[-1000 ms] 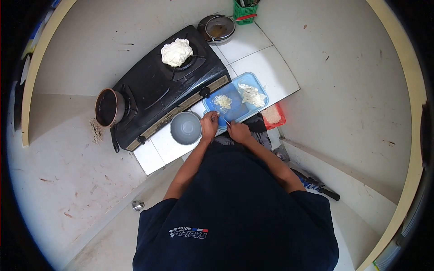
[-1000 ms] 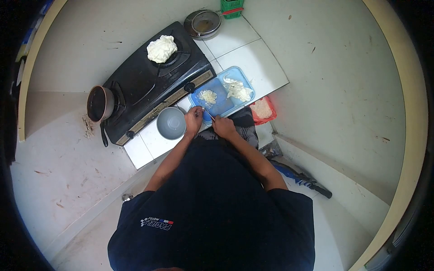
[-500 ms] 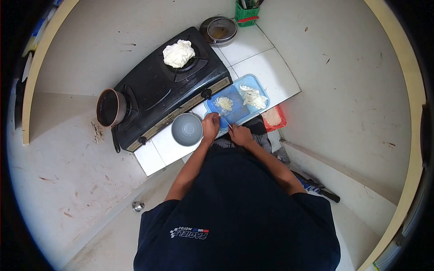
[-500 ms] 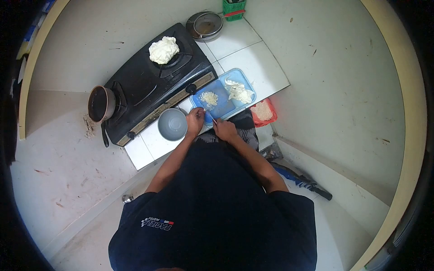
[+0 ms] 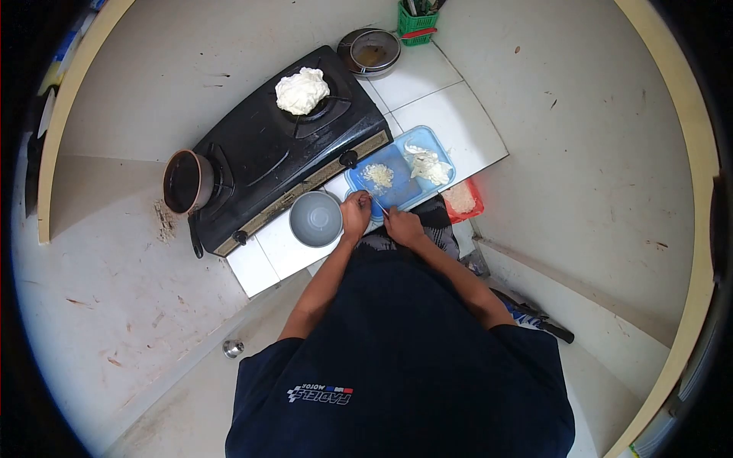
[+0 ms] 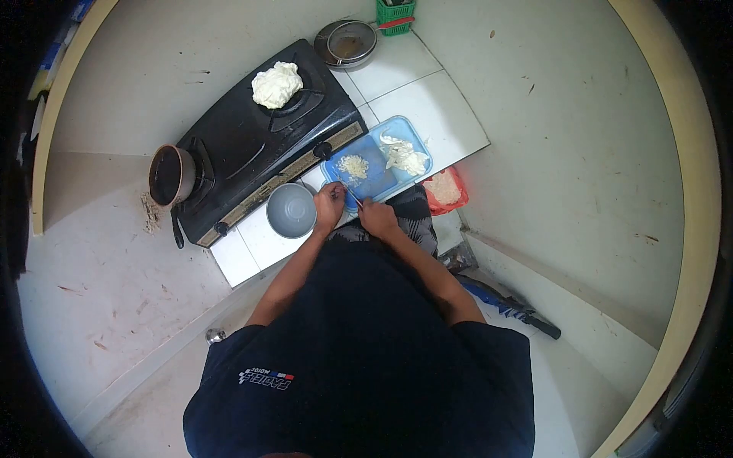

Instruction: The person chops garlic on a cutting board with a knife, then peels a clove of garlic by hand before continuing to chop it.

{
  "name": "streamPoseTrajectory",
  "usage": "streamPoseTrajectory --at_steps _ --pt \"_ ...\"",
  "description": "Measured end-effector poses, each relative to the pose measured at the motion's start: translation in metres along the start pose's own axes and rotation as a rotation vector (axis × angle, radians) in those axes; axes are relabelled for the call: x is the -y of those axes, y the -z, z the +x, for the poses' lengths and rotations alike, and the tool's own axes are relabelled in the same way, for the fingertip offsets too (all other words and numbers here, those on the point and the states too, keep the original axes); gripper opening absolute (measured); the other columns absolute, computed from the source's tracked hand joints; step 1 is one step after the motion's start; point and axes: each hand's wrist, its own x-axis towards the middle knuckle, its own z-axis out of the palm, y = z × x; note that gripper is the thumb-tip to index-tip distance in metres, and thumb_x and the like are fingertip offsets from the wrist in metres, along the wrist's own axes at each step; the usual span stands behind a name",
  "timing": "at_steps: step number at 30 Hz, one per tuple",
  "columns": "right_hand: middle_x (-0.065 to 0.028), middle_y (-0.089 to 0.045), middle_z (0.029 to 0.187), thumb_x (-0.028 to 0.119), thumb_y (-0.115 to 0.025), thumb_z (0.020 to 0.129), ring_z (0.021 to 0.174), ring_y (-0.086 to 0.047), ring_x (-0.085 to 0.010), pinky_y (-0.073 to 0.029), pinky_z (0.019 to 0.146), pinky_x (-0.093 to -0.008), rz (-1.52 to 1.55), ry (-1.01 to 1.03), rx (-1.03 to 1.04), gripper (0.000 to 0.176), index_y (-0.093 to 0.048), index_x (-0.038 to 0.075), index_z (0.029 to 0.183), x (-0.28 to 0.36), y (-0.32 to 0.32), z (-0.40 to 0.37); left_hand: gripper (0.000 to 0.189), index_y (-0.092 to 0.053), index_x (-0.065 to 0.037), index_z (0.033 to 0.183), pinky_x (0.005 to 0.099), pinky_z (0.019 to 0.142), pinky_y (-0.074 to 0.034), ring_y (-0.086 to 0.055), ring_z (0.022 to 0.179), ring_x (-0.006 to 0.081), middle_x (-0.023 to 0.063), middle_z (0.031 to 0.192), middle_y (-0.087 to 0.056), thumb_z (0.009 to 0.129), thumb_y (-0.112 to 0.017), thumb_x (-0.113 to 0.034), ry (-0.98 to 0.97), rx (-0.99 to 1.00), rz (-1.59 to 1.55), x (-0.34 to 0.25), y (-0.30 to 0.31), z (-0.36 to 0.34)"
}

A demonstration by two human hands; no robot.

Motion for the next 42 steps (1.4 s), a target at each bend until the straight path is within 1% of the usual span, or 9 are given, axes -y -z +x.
streamPoseTrajectory --at_steps 3,5,14,18,24,26,32,39,42 --pt "-0.0206 -0.069 0.072 0.031 -0.056 0.097 0.068 -0.07 -0.0403 -0.057 0.064 -0.0523 -0.023 -0.039 0.021 0.032 -0.058 -0.002 0.097 0.006 0.006 0.008 0.009 -0.072 0.0 0.093 0.0375 0.073 -0.057 -0.073 0.079 0.0293 0.0182 0.087 -0.073 0.085 -0.069 -0.003 0.018 0.026 0.048 -0.001 0.0 0.0" --pt "-0.0208 -0.069 0.073 0.031 -0.056 0.097 0.07 -0.071 -0.0407 -0.056 0.064 -0.0531 -0.004 -0.042 0.034 0.033 -0.059 -0.002 0.098 0.007 0.009 0.007 0.009 -0.072 0.0 0.094 0.0369 0.072 -0.058 -0.073 0.078 0.0287 0.0186 0.088 -0.073 0.086 -0.07 -0.004 0.047 -0.014 -0.044 0.007 -0.005 -0.002" --pt "-0.0236 -0.069 0.074 0.038 -0.053 0.099 0.068 -0.069 -0.0429 -0.056 0.064 -0.0553 -0.004 -0.048 0.069 0.04 -0.059 -0.002 0.1 -0.009 0.003 -0.009 0.009 -0.073 0.0 0.096 0.0356 0.072 -0.058 -0.074 0.079 0.0284 0.0188 0.088 -0.073 0.088 -0.069 -0.002 0.06 -0.005 -0.033 0.007 -0.005 -0.003" --pt "-0.023 -0.068 0.073 0.038 -0.052 0.1 0.067 -0.069 -0.0427 -0.055 0.063 -0.0553 0.019 -0.022 0.025 0.04 -0.059 -0.002 0.099 -0.006 0.009 -0.011 0.009 -0.073 -0.001 0.095 0.0362 0.072 -0.058 -0.074 0.079 0.0282 0.0185 0.088 -0.073 0.088 -0.068 -0.002 0.077 0.022 0.002 -0.008 0.004 -0.002" --pt "-0.0217 -0.068 0.072 0.034 -0.054 0.099 0.068 -0.07 -0.0418 -0.056 0.062 -0.054 -0.01 -0.003 0.069 0.036 -0.058 -0.001 0.097 -0.006 0.014 -0.009 0.009 -0.074 -0.002 0.094 0.0376 0.073 -0.057 -0.073 0.079 0.0284 0.0183 0.088 -0.073 0.088 -0.068 -0.001 0.054 0.018 0.006 -0.003 0.002 -0.001" --pt "-0.0214 -0.068 0.069 0.034 -0.054 0.099 0.064 -0.069 -0.0405 -0.056 0.06 -0.0526 -0.004 0.059 0.009 0.035 -0.058 -0.001 0.095 -0.009 0.009 -0.004 0.009 -0.074 -0.001 0.094 0.0378 0.073 -0.057 -0.073 0.078 0.0285 0.0184 0.088 -0.073 0.088 -0.067 -0.001 0.044 0.038 0.029 -0.002 0.003 -0.001" --pt "-0.0212 -0.068 0.069 0.032 -0.056 0.098 0.065 -0.07 -0.0397 -0.056 0.059 -0.0516 -0.041 0.051 0.006 0.034 -0.058 -0.002 0.093 -0.004 0.003 0.011 0.01 -0.073 0.0 0.095 0.0377 0.073 -0.057 -0.073 0.079 0.0282 0.0183 0.088 -0.074 0.089 -0.066 -0.001 0.087 0.018 -0.016 -0.002 0.0 -0.001" --pt "-0.0217 -0.068 0.07 0.033 -0.056 0.098 0.065 -0.07 -0.0395 -0.056 0.06 -0.0526 -0.039 0.009 0.02 0.034 -0.058 -0.001 0.094 -0.009 0.009 -0.007 0.009 -0.073 0.002 0.094 0.0379 0.072 -0.057 -0.073 0.078 0.028 0.0192 0.087 -0.073 0.087 -0.069 -0.002 0.072 -0.041 -0.092 0.006 -0.006 -0.003" --pt "-0.0217 -0.069 0.075 0.034 -0.057 0.097 0.071 -0.071 -0.0406 -0.057 0.066 -0.0535 0.001 -0.02 0.054 0.034 -0.06 -0.001 0.095 -0.005 0.012 0.001 0.009 -0.073 0.002 0.093 0.0378 0.072 -0.056 -0.073 0.077 0.028 0.0192 0.085 -0.073 0.085 -0.071 -0.002 0.036 -0.042 0.051 -0.004 0.0 -0.003"
